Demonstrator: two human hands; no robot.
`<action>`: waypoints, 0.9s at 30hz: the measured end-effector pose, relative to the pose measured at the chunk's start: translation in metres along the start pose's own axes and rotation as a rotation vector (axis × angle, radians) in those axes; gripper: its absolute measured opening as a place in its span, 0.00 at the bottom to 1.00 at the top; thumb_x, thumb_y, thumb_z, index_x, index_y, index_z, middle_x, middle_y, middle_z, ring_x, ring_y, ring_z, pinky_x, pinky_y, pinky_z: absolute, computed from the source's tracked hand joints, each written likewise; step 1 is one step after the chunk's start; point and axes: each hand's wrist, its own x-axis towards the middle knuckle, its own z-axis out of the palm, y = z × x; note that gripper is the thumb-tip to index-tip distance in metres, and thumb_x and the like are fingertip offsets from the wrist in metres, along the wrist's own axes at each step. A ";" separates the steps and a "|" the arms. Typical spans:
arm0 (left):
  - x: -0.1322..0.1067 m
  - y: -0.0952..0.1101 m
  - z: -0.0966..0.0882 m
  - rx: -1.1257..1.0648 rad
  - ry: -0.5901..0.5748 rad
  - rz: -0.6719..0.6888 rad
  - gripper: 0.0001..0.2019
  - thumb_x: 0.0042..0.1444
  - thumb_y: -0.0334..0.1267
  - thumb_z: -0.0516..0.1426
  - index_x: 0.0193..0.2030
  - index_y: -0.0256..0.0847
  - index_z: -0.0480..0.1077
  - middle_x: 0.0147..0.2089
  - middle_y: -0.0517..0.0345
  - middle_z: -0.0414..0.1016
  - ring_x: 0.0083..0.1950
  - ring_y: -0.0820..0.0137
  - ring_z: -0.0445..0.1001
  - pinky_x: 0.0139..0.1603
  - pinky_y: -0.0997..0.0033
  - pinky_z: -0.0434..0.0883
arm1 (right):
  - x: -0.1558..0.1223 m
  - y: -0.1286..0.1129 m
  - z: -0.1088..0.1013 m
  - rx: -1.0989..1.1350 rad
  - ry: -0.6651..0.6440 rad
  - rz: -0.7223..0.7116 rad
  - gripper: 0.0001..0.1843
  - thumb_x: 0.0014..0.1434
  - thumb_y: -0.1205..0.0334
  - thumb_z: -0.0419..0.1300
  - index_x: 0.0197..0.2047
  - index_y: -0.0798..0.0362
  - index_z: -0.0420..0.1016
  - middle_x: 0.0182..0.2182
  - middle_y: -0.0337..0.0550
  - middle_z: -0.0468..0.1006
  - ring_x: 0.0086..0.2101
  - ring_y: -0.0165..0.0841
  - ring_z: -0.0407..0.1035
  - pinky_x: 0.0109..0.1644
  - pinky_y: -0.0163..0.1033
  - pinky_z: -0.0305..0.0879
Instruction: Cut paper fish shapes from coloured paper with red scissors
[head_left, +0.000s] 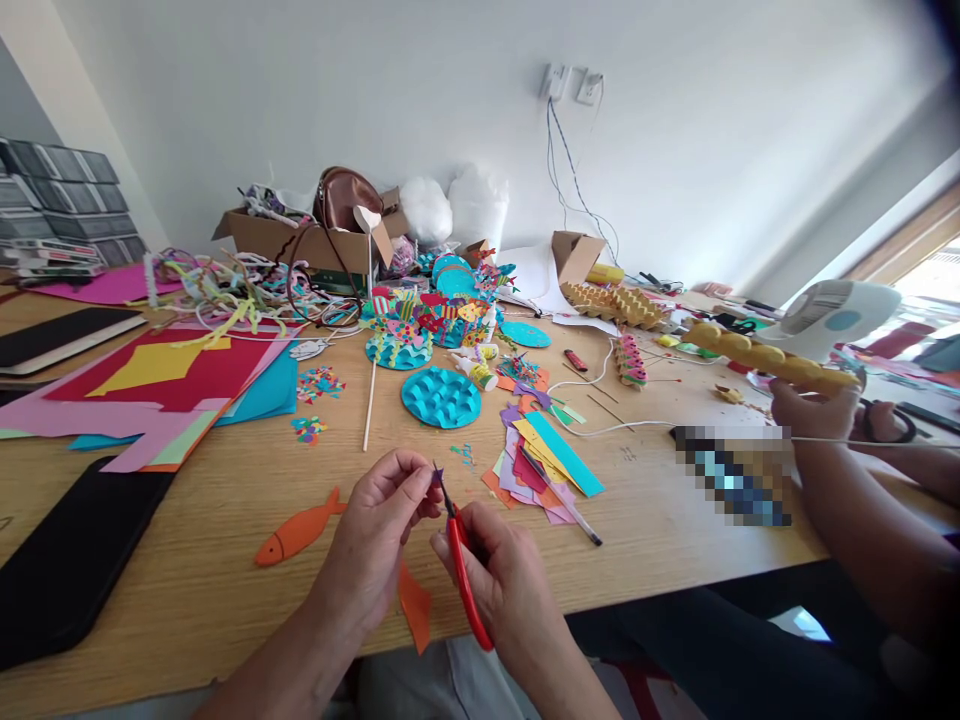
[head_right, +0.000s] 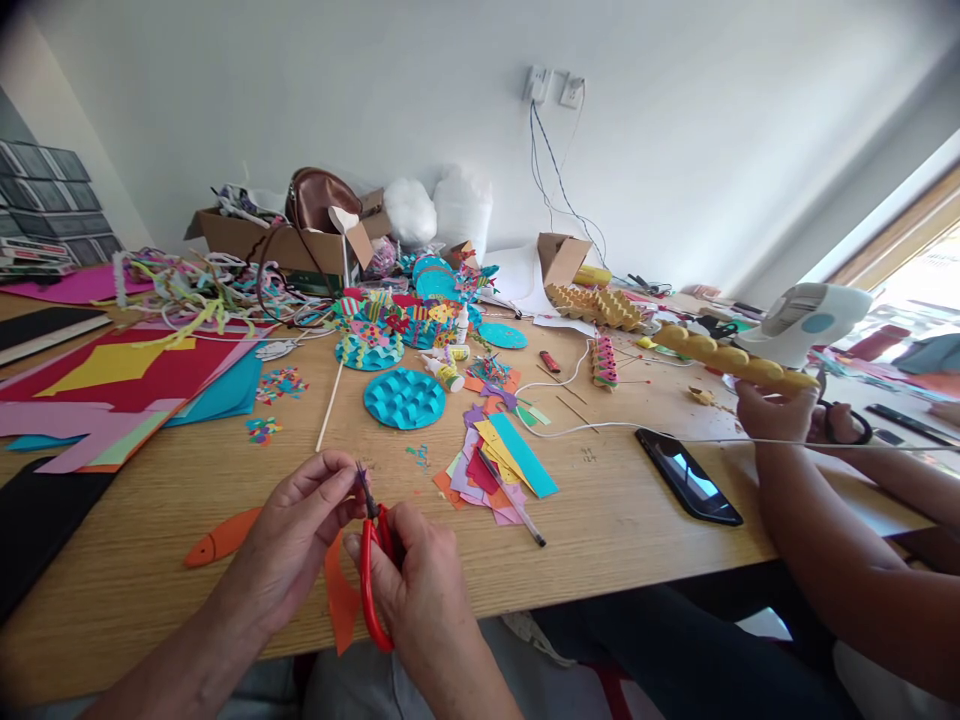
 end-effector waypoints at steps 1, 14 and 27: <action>0.000 0.000 0.000 -0.001 -0.001 0.003 0.07 0.49 0.39 0.61 0.26 0.39 0.71 0.25 0.64 0.70 0.28 0.76 0.66 0.31 0.78 0.66 | 0.000 0.000 0.000 -0.001 -0.006 0.003 0.19 0.54 0.51 0.53 0.19 0.51 0.52 0.15 0.30 0.54 0.19 0.25 0.49 0.22 0.31 0.44; 0.001 -0.003 -0.005 -0.020 -0.035 0.014 0.06 0.53 0.39 0.59 0.30 0.39 0.71 0.28 0.62 0.71 0.30 0.75 0.68 0.33 0.76 0.67 | 0.001 0.003 0.001 0.060 -0.055 0.090 0.21 0.53 0.46 0.54 0.19 0.51 0.55 0.14 0.32 0.57 0.18 0.26 0.50 0.20 0.31 0.45; 0.002 0.002 -0.013 0.221 -0.098 0.041 0.05 0.50 0.35 0.58 0.25 0.40 0.70 0.25 0.62 0.69 0.30 0.73 0.67 0.34 0.75 0.65 | -0.002 -0.001 -0.001 0.145 -0.112 0.123 0.19 0.54 0.49 0.55 0.21 0.51 0.56 0.16 0.32 0.57 0.20 0.26 0.52 0.21 0.31 0.47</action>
